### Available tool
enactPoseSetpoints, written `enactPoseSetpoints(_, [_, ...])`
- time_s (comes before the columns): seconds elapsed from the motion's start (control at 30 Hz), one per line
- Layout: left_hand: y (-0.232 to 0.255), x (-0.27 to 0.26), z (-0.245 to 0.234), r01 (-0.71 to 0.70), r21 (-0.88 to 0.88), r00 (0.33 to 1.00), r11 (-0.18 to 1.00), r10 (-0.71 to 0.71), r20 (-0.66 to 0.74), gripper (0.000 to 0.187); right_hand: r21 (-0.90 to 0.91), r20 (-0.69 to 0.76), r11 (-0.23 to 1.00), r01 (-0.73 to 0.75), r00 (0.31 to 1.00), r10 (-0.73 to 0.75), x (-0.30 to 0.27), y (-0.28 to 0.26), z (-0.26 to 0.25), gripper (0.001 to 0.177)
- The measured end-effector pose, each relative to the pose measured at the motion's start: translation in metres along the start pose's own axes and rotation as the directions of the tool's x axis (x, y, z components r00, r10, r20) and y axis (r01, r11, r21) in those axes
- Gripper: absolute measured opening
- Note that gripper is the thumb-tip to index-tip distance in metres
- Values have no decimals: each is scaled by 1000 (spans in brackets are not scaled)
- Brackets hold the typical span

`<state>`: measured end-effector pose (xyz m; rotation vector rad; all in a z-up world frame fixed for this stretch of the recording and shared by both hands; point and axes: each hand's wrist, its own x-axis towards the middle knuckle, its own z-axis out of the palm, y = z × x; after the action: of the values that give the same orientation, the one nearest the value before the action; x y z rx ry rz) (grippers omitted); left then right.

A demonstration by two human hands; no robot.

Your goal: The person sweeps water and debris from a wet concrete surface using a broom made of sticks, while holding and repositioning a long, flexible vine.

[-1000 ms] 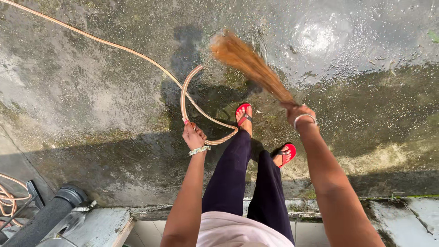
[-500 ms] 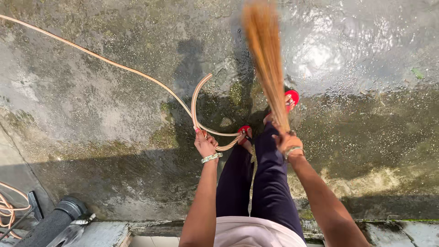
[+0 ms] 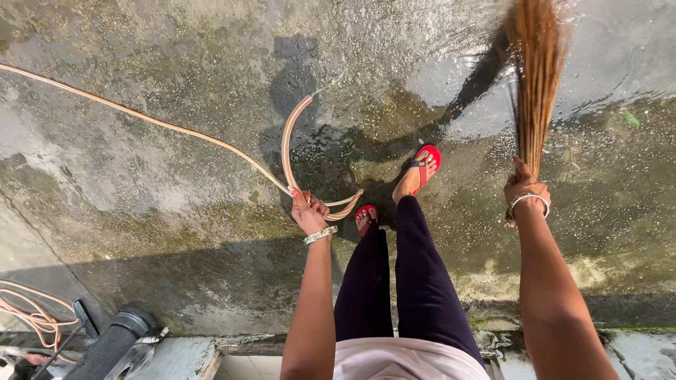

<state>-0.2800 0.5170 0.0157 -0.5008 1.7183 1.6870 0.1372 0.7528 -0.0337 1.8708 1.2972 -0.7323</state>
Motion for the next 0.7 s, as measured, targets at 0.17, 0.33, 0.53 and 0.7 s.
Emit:
enactPoseSetpoints(0.17, [-5,-6,44,16,1,999,1000,-16,-50,45,240,-173,967,90,984,-49,-17,-16,7,82])
enactPoseSetpoints(0.33, [10,6,81,14,27,997,1000,-12,-75,44,-122,85,788,604,797,-598,-76,-103,56,55])
enactPoseSetpoints(0.53, [45,49,107,-84,54,990,995,77,117,41,-657,294,363,660,668,-683,-45,-241,57,39])
enactPoseSetpoints(0.7, [90,86,136,-66,138,994,988,53,98,44,-124,57,974,188,982,-182,49,-159,-34,59])
